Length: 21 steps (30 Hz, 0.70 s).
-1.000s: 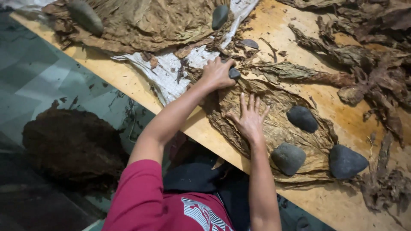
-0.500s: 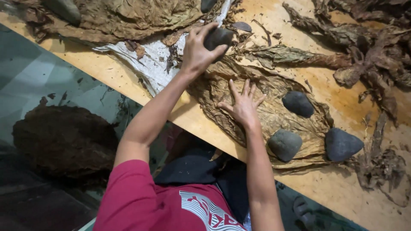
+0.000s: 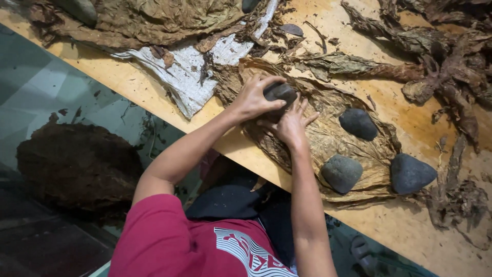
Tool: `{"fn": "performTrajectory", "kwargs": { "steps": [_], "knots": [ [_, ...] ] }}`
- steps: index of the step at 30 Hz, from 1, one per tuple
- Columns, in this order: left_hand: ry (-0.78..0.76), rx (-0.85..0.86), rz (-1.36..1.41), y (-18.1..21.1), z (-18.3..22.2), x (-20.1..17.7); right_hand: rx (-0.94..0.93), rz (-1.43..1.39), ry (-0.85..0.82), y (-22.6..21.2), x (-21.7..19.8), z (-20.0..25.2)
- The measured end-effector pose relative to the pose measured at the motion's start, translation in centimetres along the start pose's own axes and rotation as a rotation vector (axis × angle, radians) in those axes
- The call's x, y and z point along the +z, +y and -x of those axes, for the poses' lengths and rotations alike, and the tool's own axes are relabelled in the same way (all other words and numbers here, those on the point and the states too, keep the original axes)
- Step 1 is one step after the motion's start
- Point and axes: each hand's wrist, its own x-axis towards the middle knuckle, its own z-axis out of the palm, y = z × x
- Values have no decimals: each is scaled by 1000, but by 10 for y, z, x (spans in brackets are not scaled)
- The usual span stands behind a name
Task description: Smoothing and flattening large dried leaves on a table using stones as weights and smoothing tools.
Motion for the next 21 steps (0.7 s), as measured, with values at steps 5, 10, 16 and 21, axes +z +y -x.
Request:
{"fn": "performTrajectory", "kwargs": {
  "steps": [5,10,16,21],
  "knots": [
    [114,108,-104,-3,-4,9,19,430,42,52,68,-39],
    [79,44,-393,5,-1,3,-157,-139,71,34,8,-9],
    [100,-38,-560,21,-5,22,-91,58,108,19,5,61],
    [18,-66,-601,8,-26,82,-29,244,144,1,-2,79]
  ]
}}
